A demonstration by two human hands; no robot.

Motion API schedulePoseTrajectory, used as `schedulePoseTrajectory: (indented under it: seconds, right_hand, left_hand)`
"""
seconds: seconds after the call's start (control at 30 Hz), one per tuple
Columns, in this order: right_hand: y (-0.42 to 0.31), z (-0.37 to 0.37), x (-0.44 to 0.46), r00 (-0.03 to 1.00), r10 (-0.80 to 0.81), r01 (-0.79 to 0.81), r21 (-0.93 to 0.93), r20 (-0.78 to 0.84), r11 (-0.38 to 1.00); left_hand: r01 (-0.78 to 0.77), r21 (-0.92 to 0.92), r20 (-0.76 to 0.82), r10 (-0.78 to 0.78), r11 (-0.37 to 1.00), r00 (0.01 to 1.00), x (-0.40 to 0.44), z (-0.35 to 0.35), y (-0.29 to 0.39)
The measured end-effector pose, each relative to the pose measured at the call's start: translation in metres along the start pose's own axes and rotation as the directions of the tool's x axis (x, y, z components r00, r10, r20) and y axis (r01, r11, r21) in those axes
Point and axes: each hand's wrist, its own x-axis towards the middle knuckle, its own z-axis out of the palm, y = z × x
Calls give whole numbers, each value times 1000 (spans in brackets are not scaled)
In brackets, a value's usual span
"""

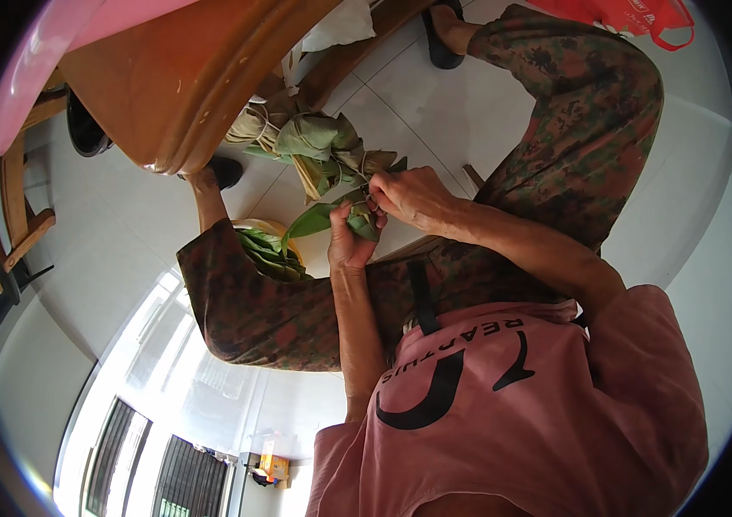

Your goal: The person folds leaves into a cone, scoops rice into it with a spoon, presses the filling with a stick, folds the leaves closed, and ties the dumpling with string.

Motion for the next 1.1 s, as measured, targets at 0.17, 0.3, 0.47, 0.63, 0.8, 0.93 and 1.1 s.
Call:
schedulePoseTrajectory:
  seconds: [0.17,0.3,0.47,0.63,0.8,0.93,1.1]
  right_hand:
    - [0,-1,-2,999,49,-49,9,18,999]
    - [-2,-3,-8,999,52,-51,123,-1,991]
    - [-8,-20,-4,994,67,-47,204,-89,978]
    - [-14,-26,17,989,-140,147,290,-44,946]
    - [-9,-27,46,939,-218,201,92,265,975]
    - [-36,-28,66,872,-250,327,-121,420,937]
    - [-55,5,82,815,-316,553,-489,486,674]
  left_hand:
    - [-12,-24,49,13,1000,999,-1,2,-2]
    - [-35,19,-2,35,999,999,-3,2,-2]
    - [-191,195,-116,216,962,970,-4,1,-5]
    - [-222,835,-176,627,504,759,-10,19,-16]
    - [-236,972,166,772,-21,614,-9,34,-29]
    - [-200,959,279,772,-199,571,-6,33,-32]
    - [-274,900,435,756,-340,490,-3,31,-34]
